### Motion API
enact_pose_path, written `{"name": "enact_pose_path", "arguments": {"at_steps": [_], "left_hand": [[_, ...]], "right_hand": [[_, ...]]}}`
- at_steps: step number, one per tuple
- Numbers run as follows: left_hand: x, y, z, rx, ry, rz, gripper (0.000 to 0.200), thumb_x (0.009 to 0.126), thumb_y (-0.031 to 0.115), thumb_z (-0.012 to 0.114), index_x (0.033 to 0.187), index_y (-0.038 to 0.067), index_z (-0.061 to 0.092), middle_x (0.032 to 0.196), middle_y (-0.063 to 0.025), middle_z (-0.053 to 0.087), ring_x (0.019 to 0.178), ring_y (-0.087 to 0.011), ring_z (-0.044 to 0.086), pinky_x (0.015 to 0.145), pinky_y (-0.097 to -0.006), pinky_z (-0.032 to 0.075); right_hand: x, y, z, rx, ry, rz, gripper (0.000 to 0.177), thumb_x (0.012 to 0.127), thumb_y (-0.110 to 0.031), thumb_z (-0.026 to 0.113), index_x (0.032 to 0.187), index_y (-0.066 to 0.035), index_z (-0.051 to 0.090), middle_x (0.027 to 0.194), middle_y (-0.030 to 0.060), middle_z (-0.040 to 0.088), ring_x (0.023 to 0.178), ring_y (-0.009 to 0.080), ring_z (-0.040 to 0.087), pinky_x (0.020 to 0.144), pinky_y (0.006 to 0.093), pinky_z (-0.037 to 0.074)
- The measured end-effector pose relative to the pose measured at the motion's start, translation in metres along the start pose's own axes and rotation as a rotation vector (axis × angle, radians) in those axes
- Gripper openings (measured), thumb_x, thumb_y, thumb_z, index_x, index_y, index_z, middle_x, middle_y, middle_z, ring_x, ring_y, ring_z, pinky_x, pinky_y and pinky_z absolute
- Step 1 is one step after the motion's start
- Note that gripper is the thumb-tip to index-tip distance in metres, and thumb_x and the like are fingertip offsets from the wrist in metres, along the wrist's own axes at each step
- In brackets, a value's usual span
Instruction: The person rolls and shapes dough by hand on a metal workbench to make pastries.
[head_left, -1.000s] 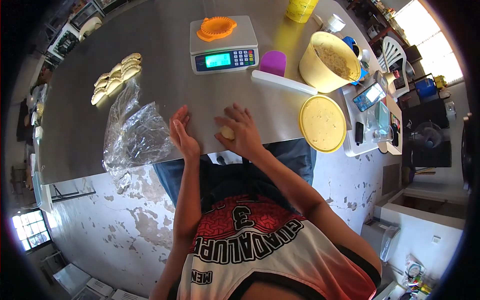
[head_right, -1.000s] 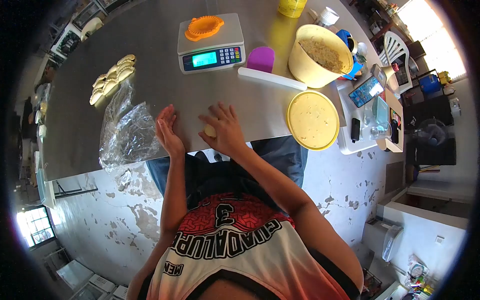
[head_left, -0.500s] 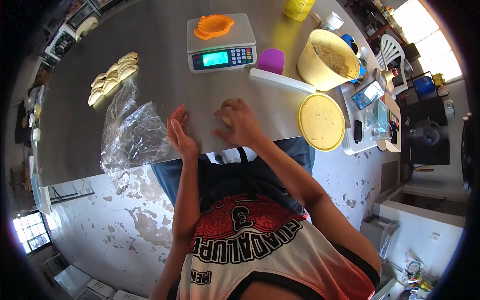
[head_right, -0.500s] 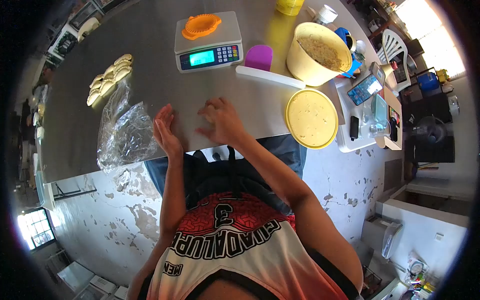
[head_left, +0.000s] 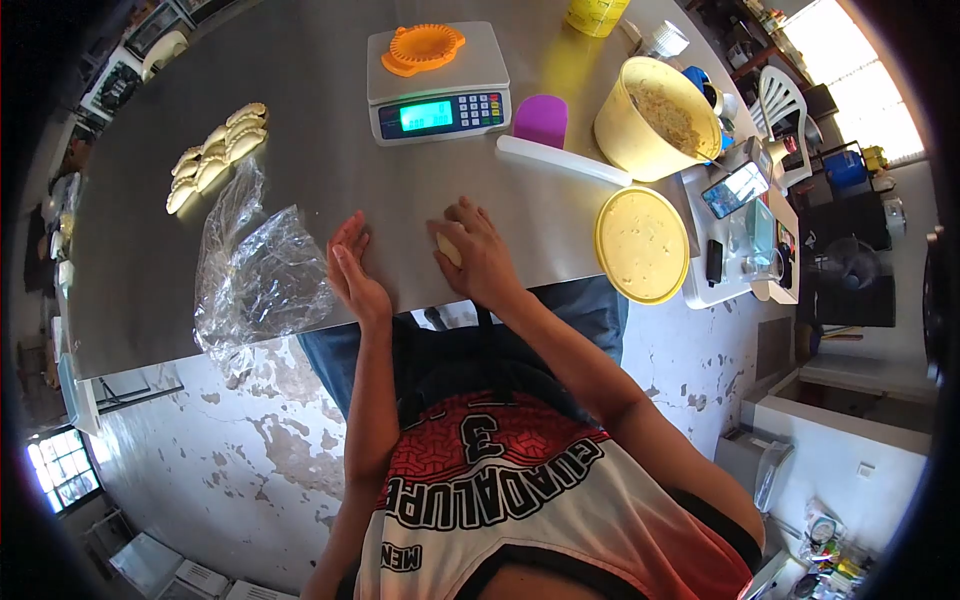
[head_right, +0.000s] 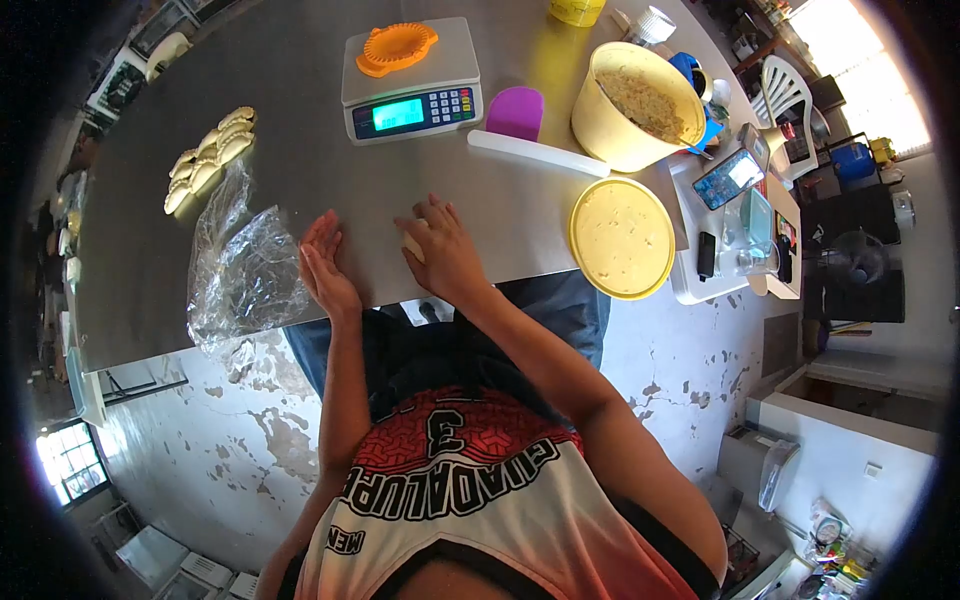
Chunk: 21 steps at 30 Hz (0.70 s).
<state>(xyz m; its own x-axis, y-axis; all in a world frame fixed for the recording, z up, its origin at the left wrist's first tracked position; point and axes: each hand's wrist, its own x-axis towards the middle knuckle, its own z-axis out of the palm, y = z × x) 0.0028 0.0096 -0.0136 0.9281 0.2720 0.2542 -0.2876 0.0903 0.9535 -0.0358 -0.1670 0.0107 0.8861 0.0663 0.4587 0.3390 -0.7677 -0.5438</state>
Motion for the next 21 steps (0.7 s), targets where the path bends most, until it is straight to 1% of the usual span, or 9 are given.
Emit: {"name": "enact_pose_path", "arguments": {"at_steps": [1, 3, 4, 6, 7, 9, 12, 19, 21], "left_hand": [[0.000, 0.001, 0.000, 0.008, -0.001, -0.004, 0.056, 0.108, 0.045, 0.031, 0.127, 0.000, 0.058, 0.129, -0.0181, 0.064, 0.121, -0.0269, 0.059, 0.101, -0.0387, 0.045], [0.000, 0.002, 0.000, 0.014, -0.002, -0.003, 0.056, 0.108, 0.045, 0.031, 0.128, 0.000, 0.058, 0.129, -0.0180, 0.064, 0.122, -0.0267, 0.059, 0.101, -0.0386, 0.045], [0.000, 0.002, 0.000, 0.005, -0.001, -0.016, 0.056, 0.108, 0.045, 0.031, 0.128, 0.000, 0.057, 0.129, -0.0180, 0.064, 0.122, -0.0267, 0.059, 0.102, -0.0386, 0.045], [0.000, 0.004, 0.001, -0.009, -0.001, -0.021, 0.056, 0.108, 0.045, 0.031, 0.128, -0.001, 0.057, 0.129, -0.0179, 0.064, 0.122, -0.0267, 0.059, 0.102, -0.0385, 0.045], [0.000, 0.004, 0.001, -0.007, -0.001, -0.019, 0.056, 0.108, 0.045, 0.031, 0.128, -0.001, 0.058, 0.129, -0.0180, 0.064, 0.122, -0.0268, 0.059, 0.102, -0.0384, 0.045], [0.000, 0.006, 0.001, -0.001, 0.004, -0.018, 0.057, 0.109, 0.045, 0.030, 0.128, -0.001, 0.058, 0.129, -0.0180, 0.064, 0.122, -0.0268, 0.059, 0.102, -0.0382, 0.045], [0.000, 0.008, 0.001, 0.032, -0.026, -0.002, 0.058, 0.108, 0.048, 0.031, 0.128, 0.000, 0.056, 0.130, -0.0188, 0.062, 0.125, -0.0290, 0.057, 0.103, -0.0409, 0.044], [0.000, 0.003, -0.001, 0.054, -0.014, -0.009, 0.058, 0.108, 0.048, 0.032, 0.128, -0.001, 0.057, 0.130, -0.0190, 0.062, 0.124, -0.0291, 0.058, 0.103, -0.0407, 0.044], [0.000, 0.001, -0.003, 0.042, -0.010, -0.023, 0.058, 0.108, 0.048, 0.032, 0.127, -0.001, 0.057, 0.130, -0.0189, 0.062, 0.124, -0.0289, 0.058, 0.103, -0.0406, 0.044]], "right_hand": [[-0.002, 0.002, 0.001, 0.000, -0.001, 0.001, 0.035, 0.085, -0.010, 0.069, 0.120, -0.009, 0.065, 0.117, 0.0190, 0.061, 0.124, 0.0430, 0.053, 0.105, 0.0471, 0.044], [-0.003, 0.005, 0.001, 0.218, -0.058, -0.003, 0.024, 0.083, -0.005, 0.069, 0.106, -0.009, 0.068, 0.112, 0.0153, 0.063, 0.109, 0.0383, 0.061, 0.094, 0.0457, 0.049], [-0.002, 0.005, 0.000, 0.218, -0.057, -0.005, 0.024, 0.083, -0.005, 0.069, 0.106, -0.009, 0.068, 0.112, 0.0153, 0.063, 0.109, 0.0383, 0.061, 0.094, 0.0457, 0.049], [0.002, 0.006, -0.006, 0.302, -0.008, -0.099, 0.015, 0.080, -0.001, 0.069, 0.093, -0.007, 0.069, 0.100, 0.0131, 0.065, 0.090, 0.0351, 0.065, 0.081, 0.0421, 0.052], [0.006, 0.005, -0.010, 0.303, -0.006, -0.104, 0.015, 0.080, -0.001, 0.069, 0.093, -0.007, 0.069, 0.100, 0.0131, 0.065, 0.090, 0.0351, 0.065, 0.081, 0.0421, 0.052], [0.010, 0.004, -0.015, 0.454, 0.001, 0.074, 0.014, 0.078, 0.001, 0.071, 0.089, -0.006, 0.068, 0.091, 0.0135, 0.066, 0.084, 0.0351, 0.065, 0.075, 0.0394, 0.052], [0.012, 0.008, -0.010, 0.413, 0.055, 0.114, 0.014, 0.075, 0.001, 0.074, 0.087, -0.006, 0.068, 0.086, 0.0141, 0.064, 0.077, 0.0352, 0.065, 0.070, 0.0375, 0.051], [0.017, -0.006, -0.011, 0.176, 0.090, 0.095, 0.017, 0.076, -0.010, 0.079, 0.090, -0.007, 0.071, 0.083, 0.0102, 0.065, 0.078, 0.0316, 0.066, 0.070, 0.0398, 0.052], [0.016, -0.017, -0.023, 0.032, 0.162, -0.008, 0.022, 0.078, -0.013, 0.078, 0.098, -0.008, 0.072, 0.094, 0.0125, 0.067, 0.092, 0.0340, 0.065, 0.080, 0.0422, 0.052]]}}
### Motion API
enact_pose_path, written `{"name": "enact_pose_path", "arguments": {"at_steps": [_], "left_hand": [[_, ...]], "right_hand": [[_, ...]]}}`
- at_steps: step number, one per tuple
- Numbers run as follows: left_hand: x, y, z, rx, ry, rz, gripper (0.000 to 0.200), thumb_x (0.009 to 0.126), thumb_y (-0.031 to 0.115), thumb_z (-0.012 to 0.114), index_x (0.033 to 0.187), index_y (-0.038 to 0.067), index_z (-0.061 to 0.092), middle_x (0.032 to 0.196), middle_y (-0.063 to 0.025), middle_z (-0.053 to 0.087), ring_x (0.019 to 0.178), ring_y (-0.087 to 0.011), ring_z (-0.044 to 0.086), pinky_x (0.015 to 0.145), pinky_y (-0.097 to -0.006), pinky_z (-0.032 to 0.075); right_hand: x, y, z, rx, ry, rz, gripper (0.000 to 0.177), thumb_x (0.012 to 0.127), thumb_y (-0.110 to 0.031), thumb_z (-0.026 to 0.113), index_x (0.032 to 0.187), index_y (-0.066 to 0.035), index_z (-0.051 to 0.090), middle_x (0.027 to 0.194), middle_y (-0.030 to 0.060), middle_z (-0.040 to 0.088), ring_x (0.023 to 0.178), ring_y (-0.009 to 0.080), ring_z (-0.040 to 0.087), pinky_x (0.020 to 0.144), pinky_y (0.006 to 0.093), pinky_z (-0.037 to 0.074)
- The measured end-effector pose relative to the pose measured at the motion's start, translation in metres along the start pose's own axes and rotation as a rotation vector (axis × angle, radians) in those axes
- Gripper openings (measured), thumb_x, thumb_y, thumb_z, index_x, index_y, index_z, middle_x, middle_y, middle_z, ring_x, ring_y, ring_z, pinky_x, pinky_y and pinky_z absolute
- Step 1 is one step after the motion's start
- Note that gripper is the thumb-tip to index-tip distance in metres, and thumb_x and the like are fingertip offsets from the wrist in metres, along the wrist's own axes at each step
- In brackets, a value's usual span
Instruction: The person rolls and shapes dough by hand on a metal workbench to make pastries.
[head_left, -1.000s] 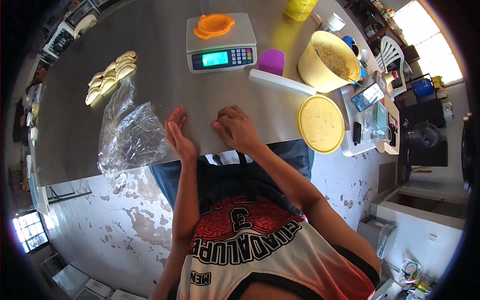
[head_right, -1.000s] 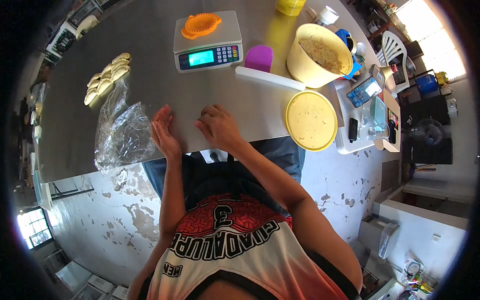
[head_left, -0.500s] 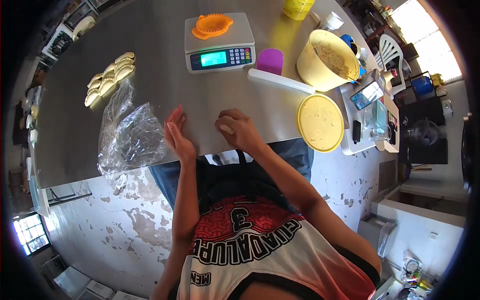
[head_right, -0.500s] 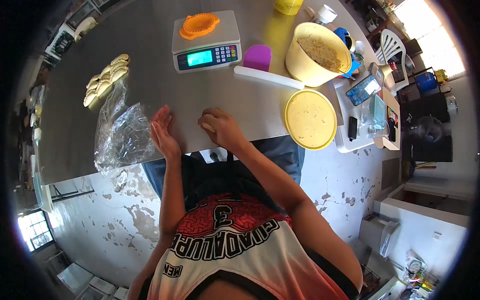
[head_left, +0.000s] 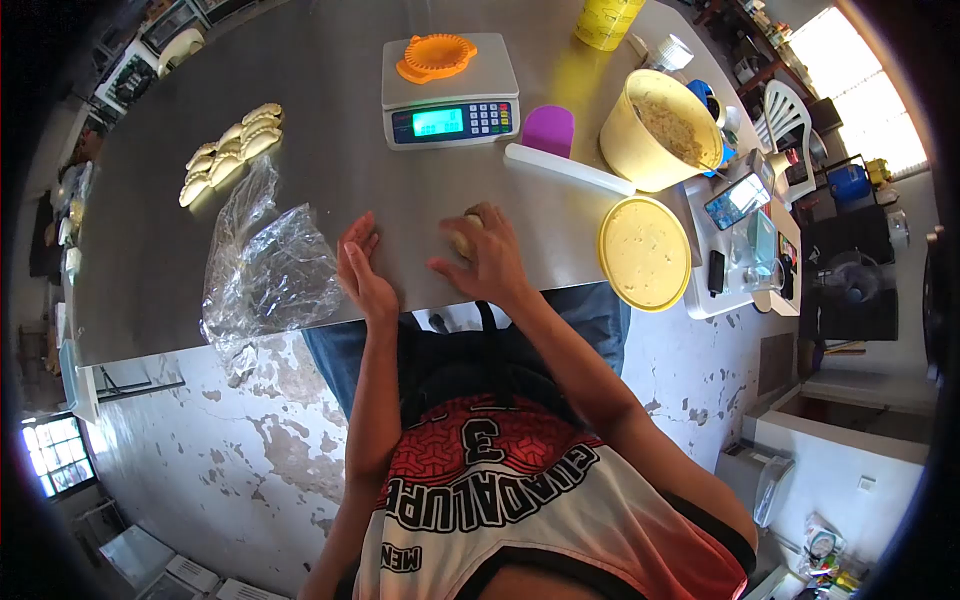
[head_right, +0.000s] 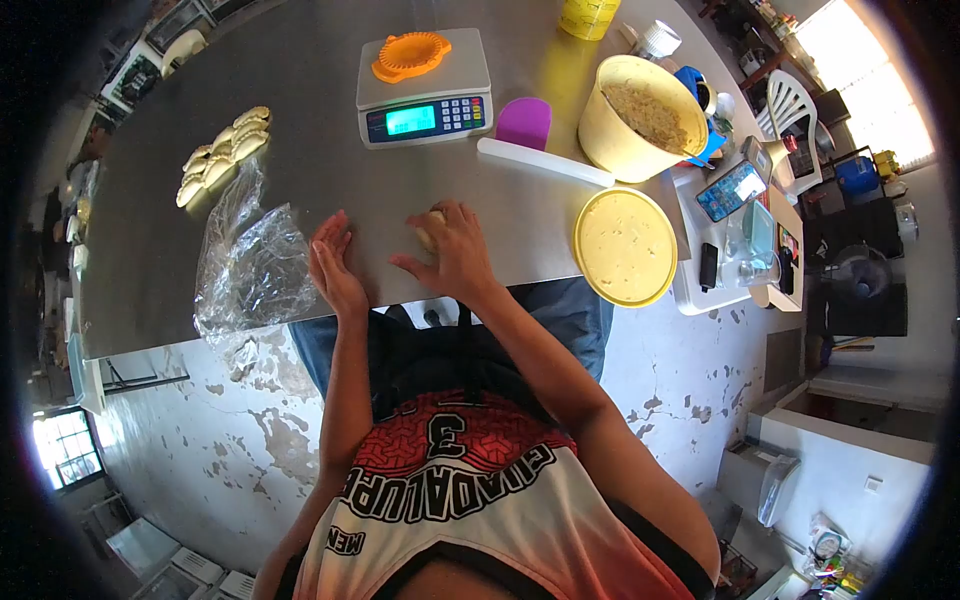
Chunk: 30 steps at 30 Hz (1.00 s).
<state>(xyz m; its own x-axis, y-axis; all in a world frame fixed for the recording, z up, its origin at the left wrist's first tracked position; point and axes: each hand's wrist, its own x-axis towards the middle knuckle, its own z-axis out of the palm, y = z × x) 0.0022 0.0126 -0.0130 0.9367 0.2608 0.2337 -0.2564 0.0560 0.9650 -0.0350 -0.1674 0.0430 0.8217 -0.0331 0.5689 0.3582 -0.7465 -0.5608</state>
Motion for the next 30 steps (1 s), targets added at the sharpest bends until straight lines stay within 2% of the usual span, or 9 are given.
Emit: {"name": "enact_pose_path", "arguments": {"at_steps": [4, 6, 10, 13, 15, 22, 24, 27, 30], "left_hand": [[-0.001, 0.002, 0.003, 0.002, 0.000, 0.009, 0.057, 0.108, 0.047, 0.031, 0.127, -0.001, 0.057, 0.130, -0.0190, 0.062, 0.124, -0.0288, 0.058, 0.103, -0.0403, 0.044], [0.000, 0.004, 0.003, -0.017, 0.008, -0.001, 0.057, 0.108, 0.047, 0.031, 0.127, -0.001, 0.057, 0.130, -0.0191, 0.062, 0.124, -0.0288, 0.058, 0.103, -0.0402, 0.044], [-0.001, 0.001, 0.002, -0.004, -0.002, 0.006, 0.058, 0.108, 0.047, 0.031, 0.127, -0.001, 0.057, 0.130, -0.0194, 0.062, 0.124, -0.0291, 0.058, 0.103, -0.0407, 0.044], [0.001, 0.002, 0.001, 0.004, -0.001, 0.019, 0.058, 0.108, 0.047, 0.030, 0.128, -0.001, 0.057, 0.129, -0.0196, 0.063, 0.123, -0.0291, 0.058, 0.102, -0.0407, 0.044], [-0.001, 0.002, 0.001, 0.013, -0.001, 0.014, 0.058, 0.108, 0.047, 0.030, 0.128, -0.001, 0.057, 0.129, -0.0197, 0.063, 0.123, -0.0291, 0.058, 0.102, -0.0407, 0.044], [-0.001, 0.003, 0.003, -0.003, -0.004, 0.013, 0.059, 0.107, 0.049, 0.032, 0.129, 0.000, 0.057, 0.131, -0.0189, 0.061, 0.125, -0.0286, 0.057, 0.103, -0.0407, 0.044], [-0.001, 0.004, 0.003, -0.001, 0.001, 0.015, 0.060, 0.107, 0.049, 0.032, 0.129, 0.000, 0.057, 0.131, -0.0186, 0.061, 0.125, -0.0284, 0.057, 0.103, -0.0408, 0.043], [-0.001, 0.006, 0.003, 0.012, -0.011, 0.009, 0.060, 0.107, 0.049, 0.031, 0.129, 0.000, 0.057, 0.131, -0.0184, 0.061, 0.125, -0.0285, 0.057, 0.103, -0.0408, 0.043], [0.000, 0.003, 0.002, 0.018, -0.014, 0.007, 0.060, 0.107, 0.050, 0.030, 0.129, 0.000, 0.056, 0.131, -0.0184, 0.061, 0.124, -0.0286, 0.057, 0.103, -0.0406, 0.043]], "right_hand": [[-0.014, 0.020, 0.003, -0.045, -0.086, -0.210, 0.039, 0.076, -0.021, 0.081, 0.111, -0.008, 0.070, 0.113, 0.0160, 0.065, 0.110, 0.0376, 0.059, 0.095, 0.0457, 0.048], [-0.013, 0.013, -0.004, 0.428, -0.242, 0.299, 0.047, 0.079, -0.028, 0.079, 0.120, -0.010, 0.067, 0.123, 0.0171, 0.062, 0.128, 0.0413, 0.048, 0.108, 0.0501, 0.037], [-0.006, 0.005, -0.011, 0.070, -0.131, 0.112, 0.050, 0.077, -0.021, 0.077, 0.124, -0.011, 0.065, 0.120, 0.0155, 0.064, 0.129, 0.0402, 0.051, 0.107, 0.0476, 0.042], [-0.026, 0.017, 0.007, -0.073, -0.180, -0.037, 0.045, 0.074, -0.009, 0.074, 0.119, -0.010, 0.066, 0.112, 0.0130, 0.067, 0.119, 0.0384, 0.058, 0.102, 0.0428, 0.048], [-0.034, 0.020, 0.010, 0.122, -0.207, -0.131, 0.034, 0.073, -0.004, 0.074, 0.106, -0.008, 0.069, 0.109, 0.0101, 0.068, 0.107, 0.0355, 0.062, 0.094, 0.0410, 0.051], [-0.029, 0.028, 0.002, 0.437, -0.310, -0.047, 0.013, 0.075, 0.004, 0.073, 0.083, -0.005, 0.067, 0.089, 0.0091, 0.070, 0.091, 0.0269, 0.068, 0.082, 0.0370, 0.054], [-0.025, 0.027, 0.002, 0.580, -0.126, 0.210, 0.014, 0.079, 0.002, 0.076, 0.080, -0.005, 0.064, 0.081, 0.0071, 0.067, 0.077, 0.0159, 0.065, 0.070, 0.0302, 0.051], [-0.017, 0.026, -0.010, 0.595, -0.129, 0.392, 0.024, 0.082, -0.012, 0.081, 0.073, -0.004, 0.060, 0.068, 0.0051, 0.059, 0.058, 0.0126, 0.053, 0.056, 0.0280, 0.042], [-0.012, 0.039, -0.008, 0.670, -0.076, 0.315, 0.036, 0.084, -0.028, 0.082, 0.071, -0.005, 0.058, 0.064, 0.0034, 0.053, 0.053, 0.0089, 0.044, 0.050, 0.0262, 0.036]]}}
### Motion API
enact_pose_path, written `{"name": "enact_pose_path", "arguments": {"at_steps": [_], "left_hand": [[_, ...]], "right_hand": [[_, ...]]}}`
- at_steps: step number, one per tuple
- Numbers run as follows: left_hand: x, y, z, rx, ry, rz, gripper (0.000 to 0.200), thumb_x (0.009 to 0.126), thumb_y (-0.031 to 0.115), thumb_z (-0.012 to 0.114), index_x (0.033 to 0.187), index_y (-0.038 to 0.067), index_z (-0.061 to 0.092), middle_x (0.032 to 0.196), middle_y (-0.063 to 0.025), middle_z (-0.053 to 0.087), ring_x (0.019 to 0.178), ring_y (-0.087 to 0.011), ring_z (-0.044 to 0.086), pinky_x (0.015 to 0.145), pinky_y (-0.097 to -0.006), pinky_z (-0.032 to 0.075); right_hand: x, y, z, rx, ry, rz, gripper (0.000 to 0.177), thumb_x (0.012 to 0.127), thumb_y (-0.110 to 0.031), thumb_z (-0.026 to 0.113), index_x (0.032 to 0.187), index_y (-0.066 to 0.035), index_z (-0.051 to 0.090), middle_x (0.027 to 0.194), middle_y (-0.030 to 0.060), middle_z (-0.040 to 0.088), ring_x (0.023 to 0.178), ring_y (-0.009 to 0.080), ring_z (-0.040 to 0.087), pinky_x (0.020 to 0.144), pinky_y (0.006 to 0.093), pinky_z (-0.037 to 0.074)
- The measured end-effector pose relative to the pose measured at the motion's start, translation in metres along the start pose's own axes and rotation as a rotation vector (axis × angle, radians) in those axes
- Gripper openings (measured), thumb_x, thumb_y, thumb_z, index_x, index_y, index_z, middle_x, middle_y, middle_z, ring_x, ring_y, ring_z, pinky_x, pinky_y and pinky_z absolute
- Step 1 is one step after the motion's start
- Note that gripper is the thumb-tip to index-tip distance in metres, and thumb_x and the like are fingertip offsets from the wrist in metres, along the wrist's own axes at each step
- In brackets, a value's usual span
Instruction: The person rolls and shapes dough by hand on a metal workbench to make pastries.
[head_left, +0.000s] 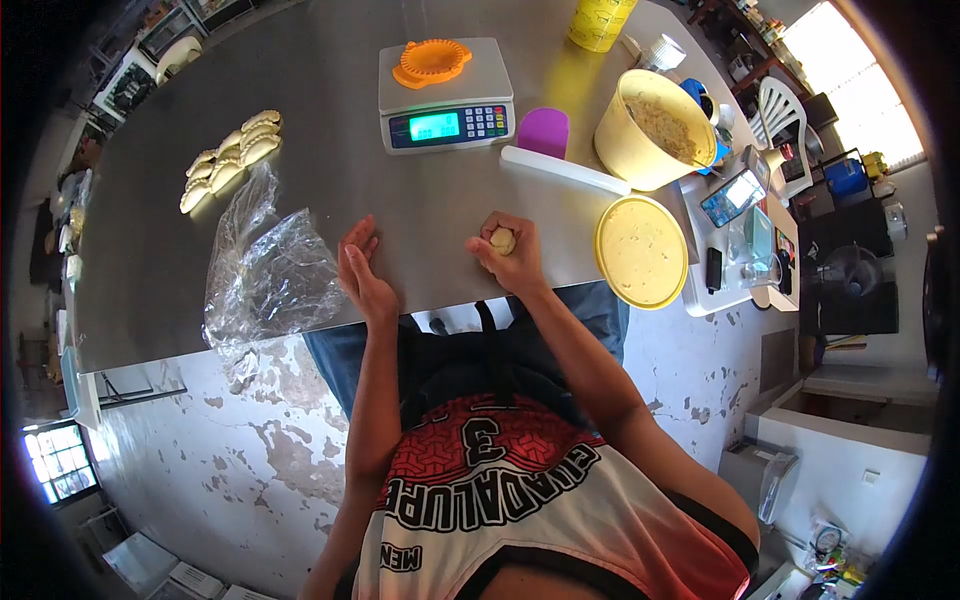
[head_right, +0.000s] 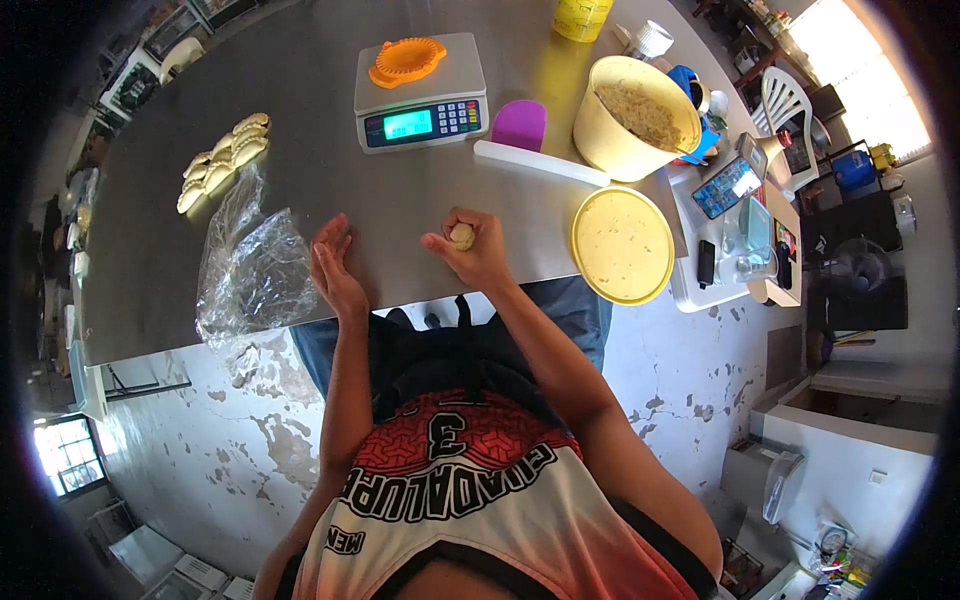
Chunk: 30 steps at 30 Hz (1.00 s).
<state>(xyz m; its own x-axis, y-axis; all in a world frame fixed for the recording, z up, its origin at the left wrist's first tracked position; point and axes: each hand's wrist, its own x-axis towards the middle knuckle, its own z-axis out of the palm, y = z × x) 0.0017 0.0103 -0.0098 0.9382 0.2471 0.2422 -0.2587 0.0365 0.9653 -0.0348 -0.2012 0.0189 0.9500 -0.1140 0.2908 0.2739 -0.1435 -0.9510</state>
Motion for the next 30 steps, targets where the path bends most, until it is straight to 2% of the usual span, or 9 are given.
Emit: {"name": "enact_pose_path", "arguments": {"at_steps": [4, 6, 7, 9, 12, 22, 24, 28, 30], "left_hand": [[0.000, -0.001, 0.000, -0.003, 0.007, 0.004, 0.059, 0.108, 0.048, 0.030, 0.128, 0.000, 0.056, 0.131, -0.0184, 0.061, 0.124, -0.0286, 0.057, 0.103, -0.0405, 0.043], [0.001, 0.000, 0.000, 0.001, 0.006, 0.002, 0.058, 0.108, 0.048, 0.030, 0.128, 0.000, 0.056, 0.131, -0.0185, 0.061, 0.124, -0.0286, 0.057, 0.103, -0.0404, 0.043], [0.000, 0.000, -0.001, 0.000, 0.003, 0.004, 0.058, 0.108, 0.048, 0.030, 0.128, 0.000, 0.056, 0.131, -0.0186, 0.061, 0.124, -0.0285, 0.057, 0.103, -0.0401, 0.044], [-0.001, -0.001, -0.002, -0.001, -0.004, 0.007, 0.058, 0.108, 0.048, 0.029, 0.128, 0.000, 0.056, 0.131, -0.0187, 0.061, 0.124, -0.0285, 0.057, 0.103, -0.0399, 0.044], [-0.001, -0.004, -0.002, -0.025, 0.010, 0.007, 0.058, 0.108, 0.048, 0.030, 0.128, 0.000, 0.056, 0.131, -0.0189, 0.061, 0.124, -0.0284, 0.057, 0.103, -0.0400, 0.043], [0.000, -0.002, -0.001, -0.019, 0.009, 0.020, 0.059, 0.108, 0.048, 0.031, 0.129, -0.001, 0.057, 0.130, -0.0177, 0.063, 0.121, -0.0263, 0.058, 0.101, -0.0382, 0.044], [0.000, -0.003, 0.000, -0.020, 0.022, 0.025, 0.059, 0.108, 0.048, 0.031, 0.129, -0.001, 0.057, 0.129, -0.0178, 0.063, 0.121, -0.0264, 0.058, 0.100, -0.0382, 0.044], [0.000, 0.000, 0.000, -0.039, 0.028, 0.024, 0.059, 0.108, 0.048, 0.031, 0.128, -0.001, 0.057, 0.129, -0.0179, 0.063, 0.121, -0.0264, 0.058, 0.101, -0.0385, 0.045], [0.000, 0.001, 0.001, -0.029, 0.010, 0.032, 0.059, 0.108, 0.048, 0.031, 0.128, -0.001, 0.058, 0.129, -0.0178, 0.063, 0.122, -0.0265, 0.058, 0.101, -0.0386, 0.045]], "right_hand": [[0.007, -0.003, -0.001, -0.246, -0.031, 0.070, 0.039, 0.084, -0.040, 0.079, 0.076, -0.007, 0.060, 0.064, 0.0044, 0.053, 0.056, 0.0145, 0.050, 0.054, 0.0309, 0.040], [0.011, -0.007, 0.001, -0.582, -0.080, -0.318, 0.038, 0.087, -0.040, 0.073, 0.081, -0.005, 0.061, 0.083, 0.0088, 0.062, 0.079, 0.0259, 0.062, 0.072, 0.0372, 0.047], [0.008, -0.009, 0.005, -0.582, -0.082, -0.316, 0.038, 0.087, -0.040, 0.073, 0.081, -0.005, 0.061, 0.083, 0.0088, 0.062, 0.079, 0.0259, 0.062, 0.072, 0.0372, 0.047], [-0.004, -0.014, 0.014, -0.725, -0.074, -0.433, 0.030, 0.087, -0.035, 0.071, 0.088, -0.006, 0.063, 0.101, 0.0151, 0.062, 0.106, 0.0377, 0.059, 0.091, 0.0480, 0.045], [-0.018, -0.005, 0.013, -0.714, -0.232, -0.402, 0.034, 0.089, -0.041, 0.067, 0.095, -0.007, 0.067, 0.119, 0.0179, 0.059, 0.124, 0.0370, 0.051, 0.104, 0.0487, 0.037], [0.019, -0.011, 0.035, -0.975, -0.346, -0.192, 0.049, 0.092, -0.045, 0.062, 0.122, -0.006, 0.066, 0.139, 0.0216, 0.053, 0.137, 0.0396, 0.042, 0.111, 0.0565, 0.032], [0.019, -0.002, 0.040, -1.042, -0.145, -0.219, 0.055, 0.094, -0.045, 0.059, 0.132, -0.005, 0.059, 0.140, 0.0217, 0.053, 0.141, 0.0397, 0.038, 0.113, 0.0570, 0.031], [-0.007, 0.004, 0.038, -1.041, -0.034, -0.239, 0.050, 0.094, -0.040, 0.061, 0.128, -0.004, 0.059, 0.134, 0.0204, 0.056, 0.136, 0.0403, 0.043, 0.111, 0.0568, 0.032], [-0.020, 0.000, 0.031, -0.948, -0.051, -0.248, 0.038, 0.091, -0.035, 0.066, 0.117, -0.007, 0.062, 0.126, 0.0169, 0.059, 0.129, 0.0384, 0.048, 0.109, 0.0537, 0.035]]}}
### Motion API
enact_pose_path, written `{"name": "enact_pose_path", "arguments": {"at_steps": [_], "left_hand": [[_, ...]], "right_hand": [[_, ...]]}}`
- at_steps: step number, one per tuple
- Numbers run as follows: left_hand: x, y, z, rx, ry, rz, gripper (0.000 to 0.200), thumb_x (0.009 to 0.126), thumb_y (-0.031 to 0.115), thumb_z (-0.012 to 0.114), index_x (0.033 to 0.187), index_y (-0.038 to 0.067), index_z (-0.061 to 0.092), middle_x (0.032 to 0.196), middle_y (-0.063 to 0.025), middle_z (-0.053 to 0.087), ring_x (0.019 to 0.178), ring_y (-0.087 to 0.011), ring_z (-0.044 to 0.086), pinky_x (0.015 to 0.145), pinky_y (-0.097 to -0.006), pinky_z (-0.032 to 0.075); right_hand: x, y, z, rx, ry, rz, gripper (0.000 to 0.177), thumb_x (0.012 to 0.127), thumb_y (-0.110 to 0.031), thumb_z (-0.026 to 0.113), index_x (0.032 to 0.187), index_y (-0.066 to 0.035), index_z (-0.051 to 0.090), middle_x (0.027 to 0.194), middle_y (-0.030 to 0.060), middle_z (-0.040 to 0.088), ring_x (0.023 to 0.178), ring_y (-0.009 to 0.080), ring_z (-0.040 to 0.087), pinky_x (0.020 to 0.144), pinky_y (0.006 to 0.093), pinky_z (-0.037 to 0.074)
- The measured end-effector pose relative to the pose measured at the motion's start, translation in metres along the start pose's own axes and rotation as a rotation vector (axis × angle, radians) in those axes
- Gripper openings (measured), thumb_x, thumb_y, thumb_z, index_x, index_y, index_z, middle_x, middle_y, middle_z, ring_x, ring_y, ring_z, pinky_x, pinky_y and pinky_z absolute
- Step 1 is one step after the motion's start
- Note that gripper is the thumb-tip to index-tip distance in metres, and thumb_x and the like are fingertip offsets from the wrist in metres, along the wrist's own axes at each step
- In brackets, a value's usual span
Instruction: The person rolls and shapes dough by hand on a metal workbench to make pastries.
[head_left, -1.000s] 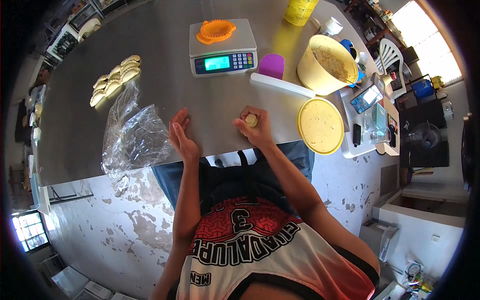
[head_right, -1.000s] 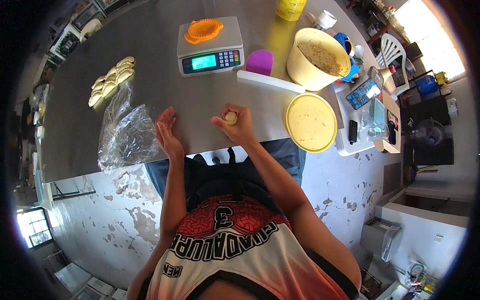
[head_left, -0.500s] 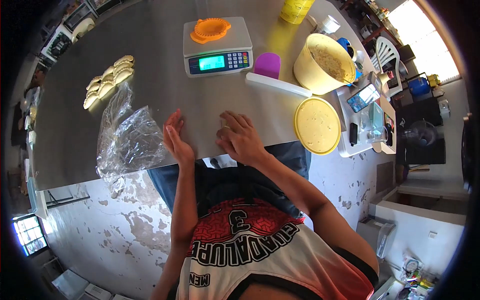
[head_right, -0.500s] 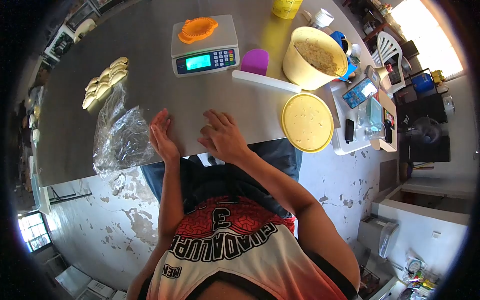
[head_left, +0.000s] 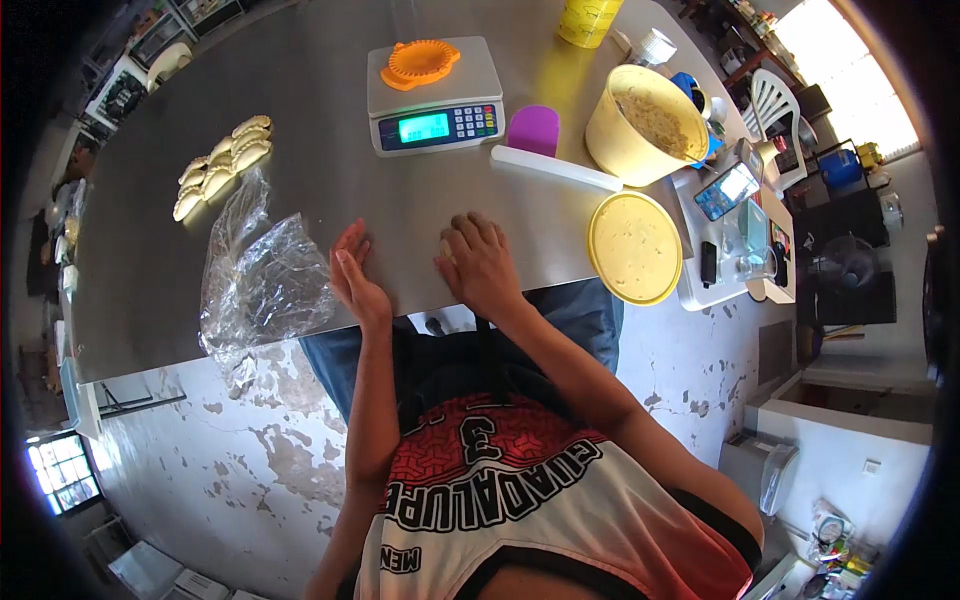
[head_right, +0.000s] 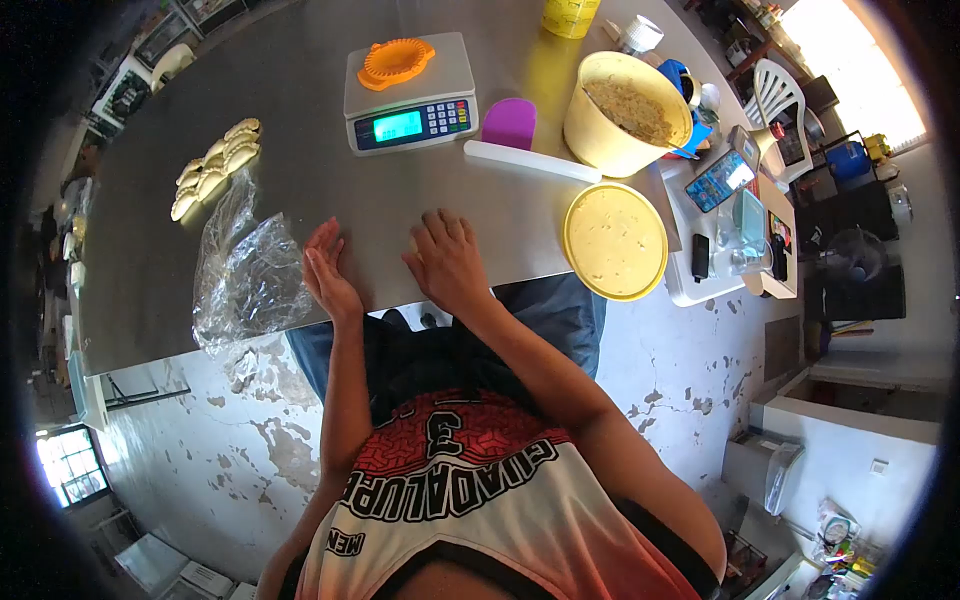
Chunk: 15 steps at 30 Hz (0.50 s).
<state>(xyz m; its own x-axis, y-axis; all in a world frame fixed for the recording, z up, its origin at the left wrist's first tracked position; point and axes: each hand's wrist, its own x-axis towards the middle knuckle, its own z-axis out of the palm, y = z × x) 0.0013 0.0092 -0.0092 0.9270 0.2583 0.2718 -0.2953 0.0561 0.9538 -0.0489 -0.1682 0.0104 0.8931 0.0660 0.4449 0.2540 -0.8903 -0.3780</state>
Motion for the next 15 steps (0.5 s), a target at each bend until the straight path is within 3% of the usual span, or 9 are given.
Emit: {"name": "enact_pose_path", "arguments": {"at_steps": [3, 7, 9, 15], "left_hand": [[0.000, -0.001, 0.000, 0.013, -0.008, -0.003, 0.060, 0.108, 0.049, 0.031, 0.127, -0.001, 0.058, 0.129, -0.0172, 0.064, 0.121, -0.0263, 0.059, 0.100, -0.0389, 0.045], [0.001, -0.001, 0.000, 0.026, 0.018, -0.005, 0.060, 0.108, 0.048, 0.030, 0.127, -0.001, 0.059, 0.128, -0.0165, 0.064, 0.119, -0.0263, 0.060, 0.100, -0.0388, 0.046], [-0.001, -0.001, -0.001, 0.025, 0.025, -0.014, 0.060, 0.108, 0.048, 0.030, 0.127, -0.001, 0.059, 0.127, -0.0165, 0.064, 0.119, -0.0263, 0.060, 0.100, -0.0387, 0.046], [0.000, 0.001, -0.002, 0.026, -0.007, -0.007, 0.059, 0.107, 0.049, 0.032, 0.127, 0.000, 0.058, 0.129, -0.0186, 0.063, 0.123, -0.0279, 0.059, 0.101, -0.0396, 0.045]], "right_hand": [[-0.012, 0.009, -0.011, 0.119, -0.023, -0.121, 0.032, 0.086, -0.028, 0.071, 0.110, -0.009, 0.064, 0.121, 0.0133, 0.061, 0.121, 0.0356, 0.053, 0.103, 0.0503, 0.040], [-0.007, 0.010, -0.020, 0.167, -0.086, -0.120, 0.027, 0.082, -0.030, 0.074, 0.100, -0.012, 0.067, 0.110, 0.0088, 0.065, 0.115, 0.0308, 0.055, 0.101, 0.0490, 0.040], [0.005, 0.006, -0.026, 0.139, -0.198, 0.011, 0.023, 0.082, -0.032, 0.075, 0.087, -0.011, 0.068, 0.090, 0.0089, 0.069, 0.097, 0.0301, 0.063, 0.090, 0.0457, 0.047], [0.037, 0.018, -0.016, 0.324, -0.121, 0.245, 0.037, 0.089, -0.041, 0.068, 0.078, -0.006, 0.069, 0.068, 0.0176, 0.066, 0.072, 0.0394, 0.066, 0.068, 0.0468, 0.052]]}}
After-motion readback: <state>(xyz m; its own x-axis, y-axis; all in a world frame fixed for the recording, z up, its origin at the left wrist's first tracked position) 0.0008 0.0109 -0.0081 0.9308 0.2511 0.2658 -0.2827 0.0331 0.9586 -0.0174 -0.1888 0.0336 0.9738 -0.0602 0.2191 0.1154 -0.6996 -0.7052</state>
